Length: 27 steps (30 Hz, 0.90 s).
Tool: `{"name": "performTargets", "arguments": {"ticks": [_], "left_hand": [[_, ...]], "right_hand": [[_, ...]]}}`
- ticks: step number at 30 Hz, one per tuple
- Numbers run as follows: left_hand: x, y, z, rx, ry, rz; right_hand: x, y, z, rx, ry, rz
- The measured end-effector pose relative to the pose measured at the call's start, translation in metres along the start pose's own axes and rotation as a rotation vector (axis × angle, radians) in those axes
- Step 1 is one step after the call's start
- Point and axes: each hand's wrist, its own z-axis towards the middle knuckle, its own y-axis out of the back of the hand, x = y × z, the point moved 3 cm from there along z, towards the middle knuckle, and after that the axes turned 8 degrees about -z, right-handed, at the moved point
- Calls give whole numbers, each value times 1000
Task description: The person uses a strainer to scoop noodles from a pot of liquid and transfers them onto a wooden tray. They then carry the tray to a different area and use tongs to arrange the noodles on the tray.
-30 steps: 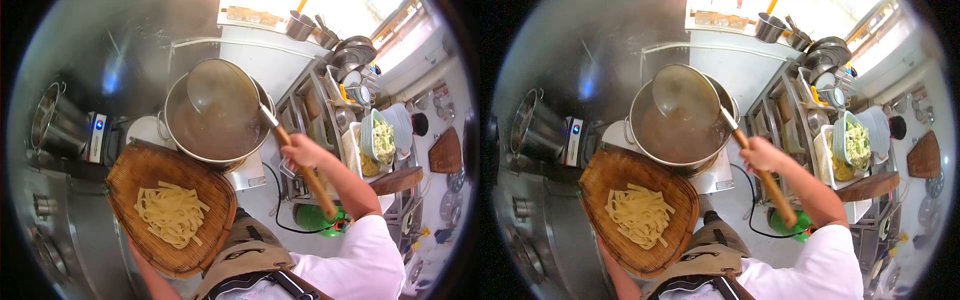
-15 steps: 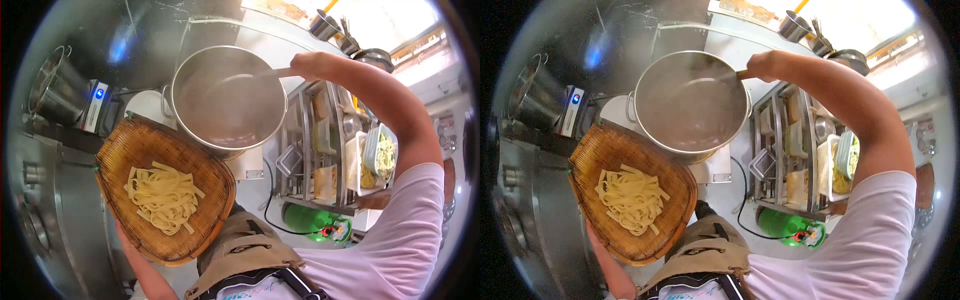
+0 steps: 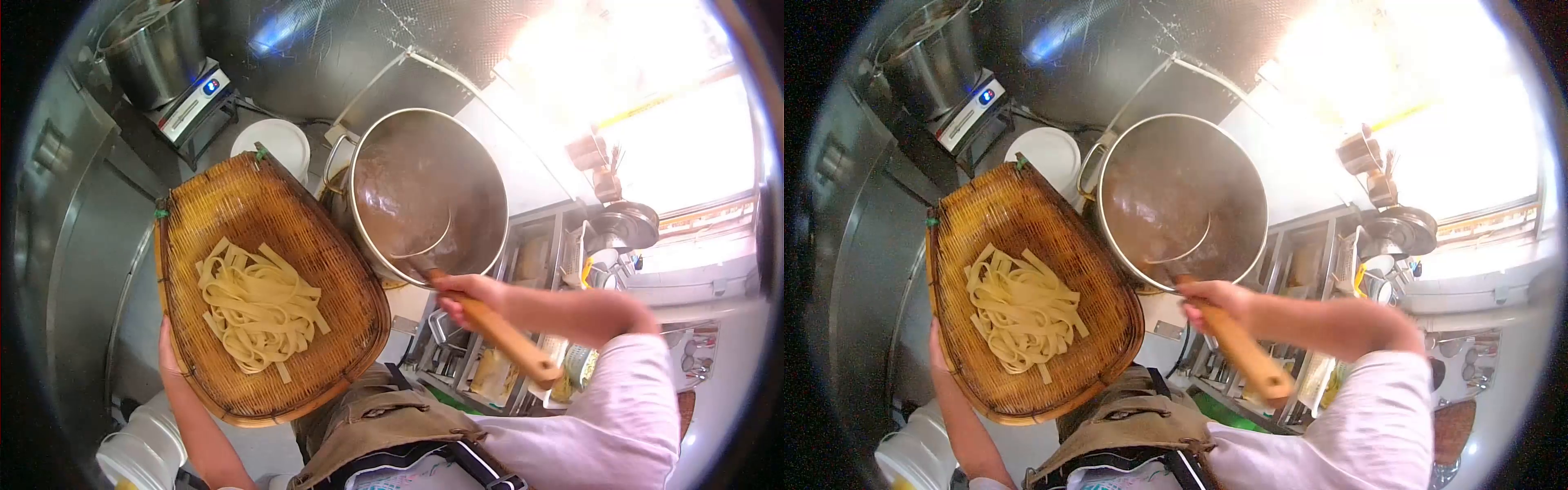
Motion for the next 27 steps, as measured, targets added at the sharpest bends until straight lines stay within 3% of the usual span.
{"name": "performTargets", "arguments": {"ticks": [3,7,8,10,12,15,21,27], "left_hand": [[-6,-2,-5,-72,-69,132],[-5,-6,-8,-160,-90,168],[-5,-3,-6,-156,-84,170],[-5,-2,-4,-169,-68,166],[-5,-2,-7,-202,-37,175],[-4,-19,-14,-244,-116,280],[-2,-21,-8,-80,-16,155],[-6,-19,-6,-88,-46,154]], "right_hand": [[21,-30,30,67,190,387],[16,-7,32,226,212,735],[6,3,21,268,305,634],[-19,8,0,203,242,706],[-48,10,-4,216,322,605],[-79,1,1,42,431,487],[-95,-8,13,59,561,465],[-102,-17,19,14,629,462]]}}
